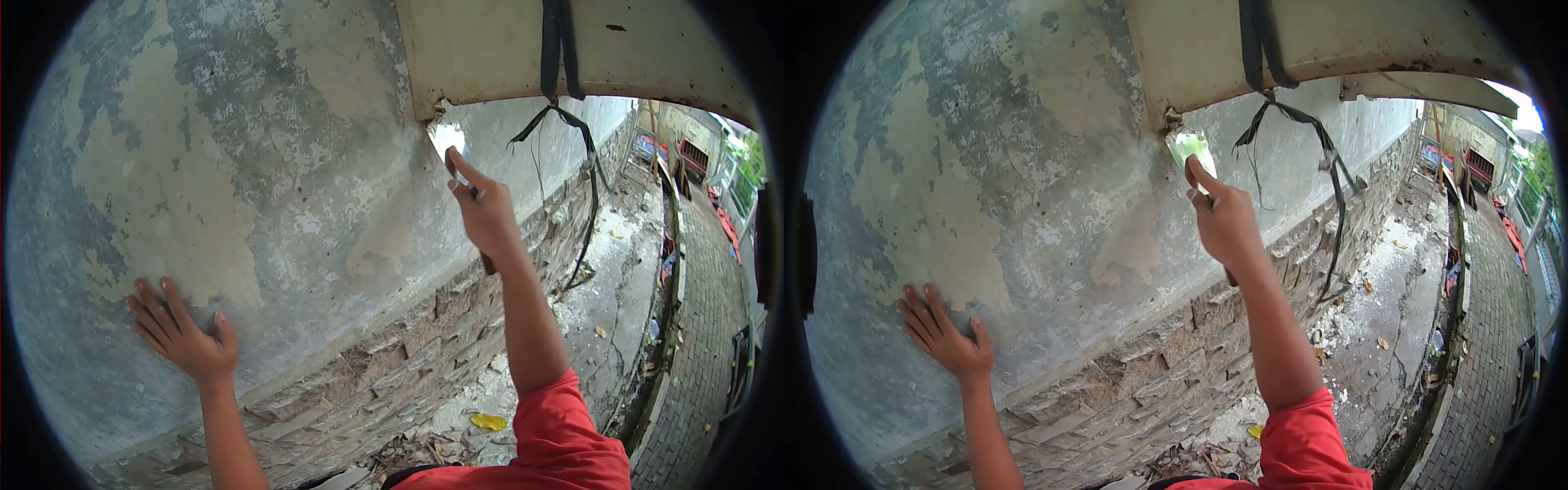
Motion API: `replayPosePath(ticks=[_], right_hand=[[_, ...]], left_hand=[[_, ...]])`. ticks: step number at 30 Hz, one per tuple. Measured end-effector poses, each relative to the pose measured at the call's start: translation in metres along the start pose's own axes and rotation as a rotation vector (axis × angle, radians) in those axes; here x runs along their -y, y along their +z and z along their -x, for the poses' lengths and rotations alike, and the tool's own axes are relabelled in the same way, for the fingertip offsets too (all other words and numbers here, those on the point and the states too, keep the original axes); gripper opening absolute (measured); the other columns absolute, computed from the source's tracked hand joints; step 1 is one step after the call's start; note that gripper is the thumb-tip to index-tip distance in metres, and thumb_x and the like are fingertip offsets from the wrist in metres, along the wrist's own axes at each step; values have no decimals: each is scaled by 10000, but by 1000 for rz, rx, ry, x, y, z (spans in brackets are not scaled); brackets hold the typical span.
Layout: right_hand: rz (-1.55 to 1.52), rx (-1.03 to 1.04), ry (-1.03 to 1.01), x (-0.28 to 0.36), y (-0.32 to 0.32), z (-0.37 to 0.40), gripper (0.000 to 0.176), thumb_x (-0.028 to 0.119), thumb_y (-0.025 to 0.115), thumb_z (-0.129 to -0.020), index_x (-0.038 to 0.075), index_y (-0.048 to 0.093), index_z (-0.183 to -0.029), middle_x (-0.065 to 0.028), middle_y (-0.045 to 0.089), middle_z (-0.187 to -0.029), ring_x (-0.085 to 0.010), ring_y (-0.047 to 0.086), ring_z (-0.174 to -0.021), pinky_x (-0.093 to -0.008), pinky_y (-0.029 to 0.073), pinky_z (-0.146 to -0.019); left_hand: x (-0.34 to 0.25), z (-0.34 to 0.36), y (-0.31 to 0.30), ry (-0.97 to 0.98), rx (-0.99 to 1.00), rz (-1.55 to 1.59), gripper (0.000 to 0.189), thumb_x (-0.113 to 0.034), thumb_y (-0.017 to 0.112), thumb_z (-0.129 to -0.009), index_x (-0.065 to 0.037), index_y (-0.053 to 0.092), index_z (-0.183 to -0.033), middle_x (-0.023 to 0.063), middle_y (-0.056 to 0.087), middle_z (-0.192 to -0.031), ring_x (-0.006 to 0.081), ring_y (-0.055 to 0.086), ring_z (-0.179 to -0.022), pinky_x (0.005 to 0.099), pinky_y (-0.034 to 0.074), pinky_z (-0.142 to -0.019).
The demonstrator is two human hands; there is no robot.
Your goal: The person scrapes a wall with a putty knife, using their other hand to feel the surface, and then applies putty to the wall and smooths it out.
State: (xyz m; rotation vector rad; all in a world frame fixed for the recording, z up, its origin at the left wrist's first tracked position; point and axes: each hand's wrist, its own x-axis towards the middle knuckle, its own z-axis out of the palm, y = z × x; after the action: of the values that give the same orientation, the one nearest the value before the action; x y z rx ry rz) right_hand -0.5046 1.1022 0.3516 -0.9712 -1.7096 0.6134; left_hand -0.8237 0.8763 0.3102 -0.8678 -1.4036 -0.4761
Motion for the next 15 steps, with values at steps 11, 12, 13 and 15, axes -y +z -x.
replayPosePath(ticks=[11, 12, 13, 15], right_hand=[[77, -41, -361, -35, -5, -21, 460, 87, 575, -908, 204, 526, -1350, -233, 620, -793, -374, 610, -712, -419, 465, -697], [83, -37, -364, -34, -7, -21, 460, 87, 575, -908, 204, 526, -1350, -233, 620, -793, -374, 610, -712, -419, 465, -697], [107, -31, -365, -33, -8, -18, 454, 83, 574, -909, 204, 532, -1345, -232, 621, -796, -366, 608, -701, -414, 465, -690], [130, -10, -362, -37, -5, -7, 449, 78, 573, -910, 204, 538, -1340, -230, 622, -800, -357, 605, -690, -409, 465, -683]], left_hand=[[0, 0, 1, 12, 6, -53, 707, -533, 279, -935, -92, 288, -1487, 174, 240, -1545, 410, 181, -1428, 576, 127, -1117], [0, -1, 2, 5, 9, -52, 707, -533, 279, -935, -92, 288, -1487, 174, 240, -1545, 410, 181, -1428, 576, 127, -1117], [0, -1, 2, 7, 13, -49, 713, -540, 274, -934, -93, 284, -1489, 175, 230, -1548, 414, 166, -1430, 582, 123, -1114], [-2, -1, 0, 10, 31, -53, 719, -548, 268, -934, -93, 280, -1491, 176, 220, -1551, 418, 152, -1432, 588, 119, -1112]])
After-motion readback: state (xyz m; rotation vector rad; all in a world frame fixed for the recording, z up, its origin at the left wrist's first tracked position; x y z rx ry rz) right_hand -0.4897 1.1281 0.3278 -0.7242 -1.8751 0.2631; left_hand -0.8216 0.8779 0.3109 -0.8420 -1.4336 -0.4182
